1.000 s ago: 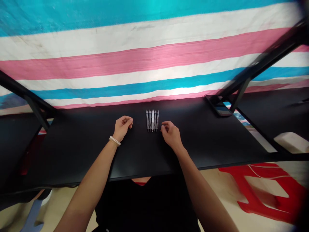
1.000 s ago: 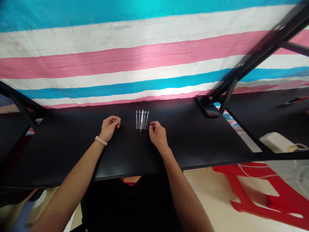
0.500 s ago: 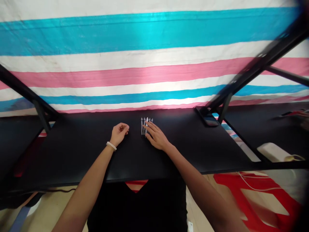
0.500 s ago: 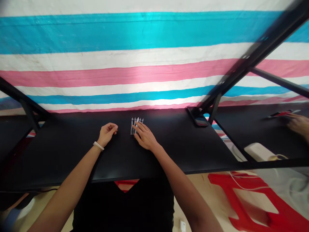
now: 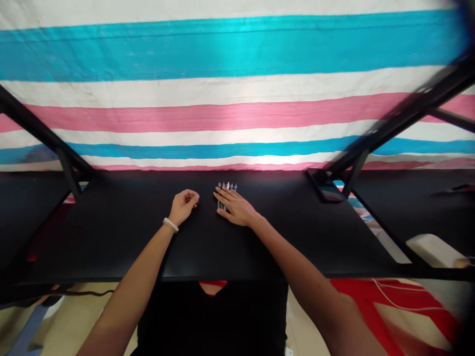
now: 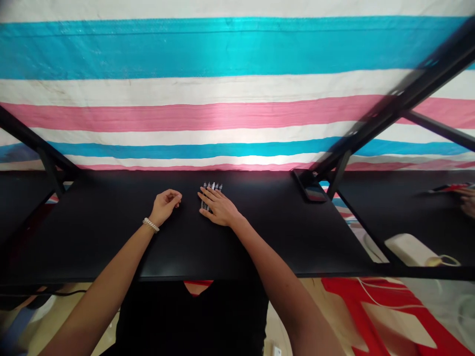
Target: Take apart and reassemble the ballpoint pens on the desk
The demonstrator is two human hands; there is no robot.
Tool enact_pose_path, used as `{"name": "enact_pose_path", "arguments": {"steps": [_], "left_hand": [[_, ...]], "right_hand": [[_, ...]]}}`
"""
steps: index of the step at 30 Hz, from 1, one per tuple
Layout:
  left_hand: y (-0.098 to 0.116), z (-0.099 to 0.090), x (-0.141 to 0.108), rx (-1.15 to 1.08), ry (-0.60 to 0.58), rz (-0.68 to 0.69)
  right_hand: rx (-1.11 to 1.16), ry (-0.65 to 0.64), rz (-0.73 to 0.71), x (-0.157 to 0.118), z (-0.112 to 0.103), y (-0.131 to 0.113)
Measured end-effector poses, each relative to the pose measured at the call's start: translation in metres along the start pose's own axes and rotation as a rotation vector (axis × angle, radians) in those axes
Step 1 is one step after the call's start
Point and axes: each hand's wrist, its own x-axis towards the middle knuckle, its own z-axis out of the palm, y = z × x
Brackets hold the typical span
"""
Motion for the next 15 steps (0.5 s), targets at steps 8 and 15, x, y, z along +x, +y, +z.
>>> {"name": "enact_pose_path", "arguments": {"steps": [8,15], "left_hand": [[0.001,0.001,-0.001,0.034,-0.024,0.018],[0.008,0.002,0.000,-0.074,0.055,-0.021]], "right_hand": [[-0.022,-0.028,-0.010,-0.007,0.004,-0.013],[0.010,-0.062,-0.078,-0.022,0.013,-0.061]]}}
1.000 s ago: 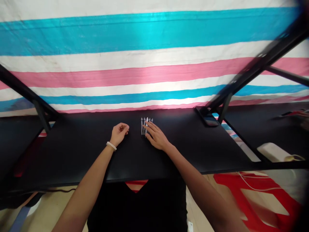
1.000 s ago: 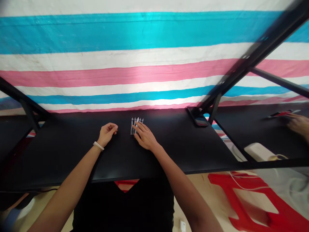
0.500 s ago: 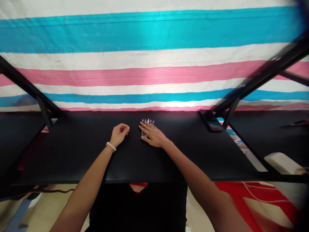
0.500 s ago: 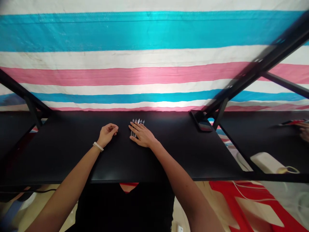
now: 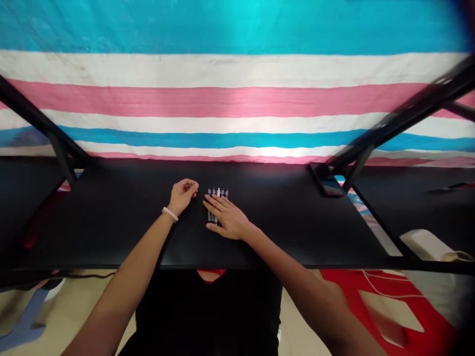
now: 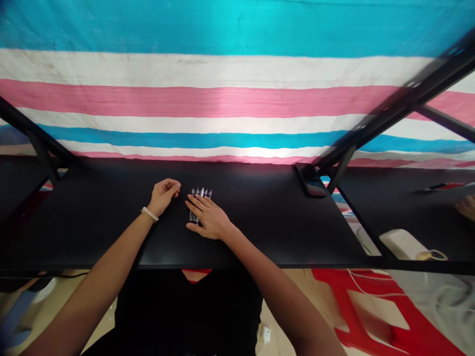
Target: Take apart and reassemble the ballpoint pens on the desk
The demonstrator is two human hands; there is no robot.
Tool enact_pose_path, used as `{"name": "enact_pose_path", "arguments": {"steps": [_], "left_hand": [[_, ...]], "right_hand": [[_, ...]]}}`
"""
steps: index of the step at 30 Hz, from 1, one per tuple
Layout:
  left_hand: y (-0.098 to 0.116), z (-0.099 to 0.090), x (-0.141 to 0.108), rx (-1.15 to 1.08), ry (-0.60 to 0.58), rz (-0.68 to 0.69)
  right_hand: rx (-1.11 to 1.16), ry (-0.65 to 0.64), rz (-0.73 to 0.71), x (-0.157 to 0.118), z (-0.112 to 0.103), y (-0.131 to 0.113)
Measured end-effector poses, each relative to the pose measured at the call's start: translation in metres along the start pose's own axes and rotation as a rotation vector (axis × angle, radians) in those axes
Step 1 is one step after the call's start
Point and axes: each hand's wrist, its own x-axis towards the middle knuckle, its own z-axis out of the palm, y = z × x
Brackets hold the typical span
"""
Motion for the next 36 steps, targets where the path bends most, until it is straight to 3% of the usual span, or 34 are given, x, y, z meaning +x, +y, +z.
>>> {"name": "enact_pose_path", "arguments": {"steps": [6,11,16,30,36], "left_hand": [[-0.002,-0.002,0.004,-0.205,0.097,-0.005],[0.000,-0.013,0.009,-0.281,0.156,0.018],[0.001,-0.021,0.012,-0.358,0.211,0.031],[-0.003,-0.020,0.013,-0.306,0.199,0.038],[-0.004,-0.020,0.012,-0.295,0.197,0.046]], "right_hand": [[0.034,-0.025,-0.064,0.001,0.016,-0.049],[0.037,-0.031,-0.099,0.005,0.024,-0.071],[0.038,-0.022,-0.099,0.006,0.026,-0.074],[0.053,0.040,-0.105,0.002,0.025,-0.073],[0.077,0.126,0.011,-0.015,0.024,-0.071]]}}
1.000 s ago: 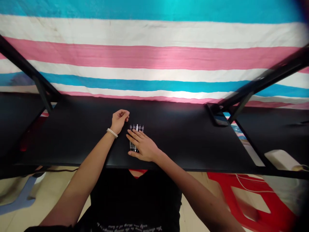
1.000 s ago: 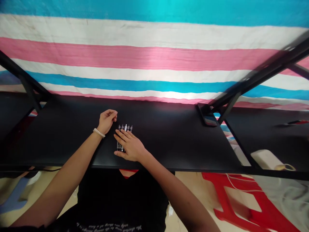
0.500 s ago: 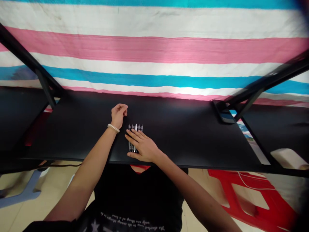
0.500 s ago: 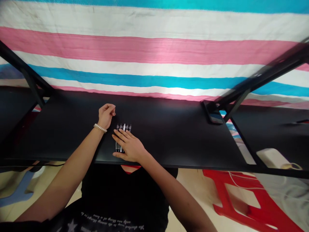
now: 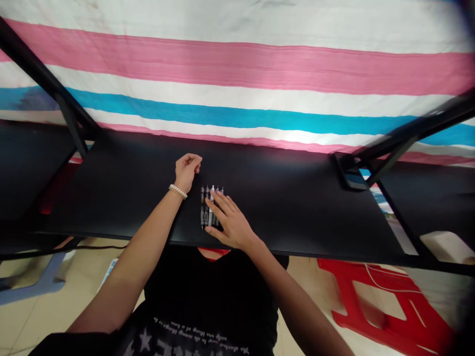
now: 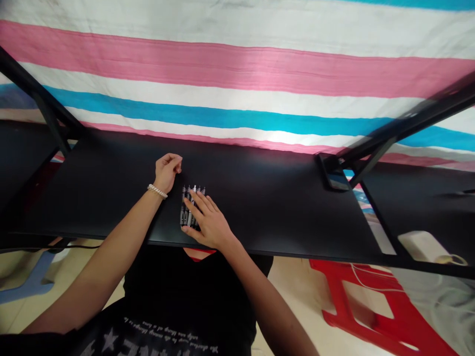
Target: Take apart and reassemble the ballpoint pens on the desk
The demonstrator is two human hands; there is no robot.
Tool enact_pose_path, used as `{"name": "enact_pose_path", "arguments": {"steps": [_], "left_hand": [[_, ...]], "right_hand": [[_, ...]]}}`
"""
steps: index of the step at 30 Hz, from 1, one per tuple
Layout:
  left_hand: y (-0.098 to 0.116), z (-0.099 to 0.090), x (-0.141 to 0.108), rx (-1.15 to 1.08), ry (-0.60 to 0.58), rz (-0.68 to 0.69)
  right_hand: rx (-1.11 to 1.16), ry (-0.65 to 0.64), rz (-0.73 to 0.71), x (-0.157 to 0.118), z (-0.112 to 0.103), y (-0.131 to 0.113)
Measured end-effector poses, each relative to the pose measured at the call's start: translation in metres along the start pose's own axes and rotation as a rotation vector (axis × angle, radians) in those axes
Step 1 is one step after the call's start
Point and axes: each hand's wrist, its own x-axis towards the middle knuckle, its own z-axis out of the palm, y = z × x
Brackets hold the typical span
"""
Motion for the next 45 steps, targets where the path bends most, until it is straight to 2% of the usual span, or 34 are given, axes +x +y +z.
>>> {"name": "enact_pose_path", "arguments": {"steps": [6,11,21,25,29,38,45], "left_hand": [[-0.003,0.002,0.001,0.034,0.000,0.001],[-0.003,0.003,0.000,0.059,-0.006,0.021],[-0.003,0.003,-0.002,0.093,-0.012,0.032],[-0.002,0.004,-0.002,0.107,-0.008,0.028],[-0.003,0.004,-0.003,0.109,-0.020,0.036],[-0.004,0.002,-0.003,0.133,-0.047,0.057],[-0.002,0.004,-0.003,0.153,-0.046,0.047]], "right_hand": [[-0.056,0.028,0.177,-0.030,-0.004,0.005],[-0.080,-0.005,0.208,-0.034,-0.002,0.002],[-0.024,0.021,0.200,-0.031,-0.005,0.001],[0.028,0.095,0.209,-0.035,-0.008,0.001],[0.020,0.226,0.316,-0.044,-0.009,0.001],[-0.081,0.182,0.359,-0.039,-0.010,-0.006],[-0.041,0.306,0.446,-0.045,-0.009,-0.005]]}}
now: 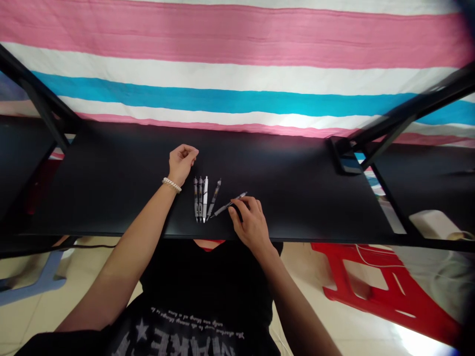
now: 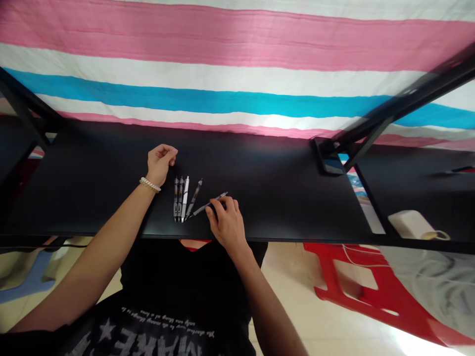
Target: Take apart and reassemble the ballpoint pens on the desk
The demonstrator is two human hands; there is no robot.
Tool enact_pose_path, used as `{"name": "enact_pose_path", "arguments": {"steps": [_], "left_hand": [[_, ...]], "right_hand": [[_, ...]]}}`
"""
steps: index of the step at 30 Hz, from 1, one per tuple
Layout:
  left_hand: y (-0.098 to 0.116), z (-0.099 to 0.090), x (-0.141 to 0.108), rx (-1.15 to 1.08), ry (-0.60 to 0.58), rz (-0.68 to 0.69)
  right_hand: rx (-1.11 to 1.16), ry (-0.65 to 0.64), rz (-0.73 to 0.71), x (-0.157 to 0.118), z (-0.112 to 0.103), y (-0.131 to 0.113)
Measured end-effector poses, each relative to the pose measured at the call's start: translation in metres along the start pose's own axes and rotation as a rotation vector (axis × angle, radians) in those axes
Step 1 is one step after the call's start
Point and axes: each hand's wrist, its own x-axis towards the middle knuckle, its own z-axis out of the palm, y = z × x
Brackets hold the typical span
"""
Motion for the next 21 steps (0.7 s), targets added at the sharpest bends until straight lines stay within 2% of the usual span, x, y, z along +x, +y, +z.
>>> {"name": "enact_pose_path", "arguments": {"steps": [11,21], "left_hand": [[-0.002,0.000,0.001,0.026,-0.015,0.023],[0.001,0.000,0.000,0.046,-0.022,0.023]], "right_hand": [[0.044,0.012,0.080,0.009,0.005,-0.004],[0.128,0.059,0.193,0.033,0.025,-0.014]]}}
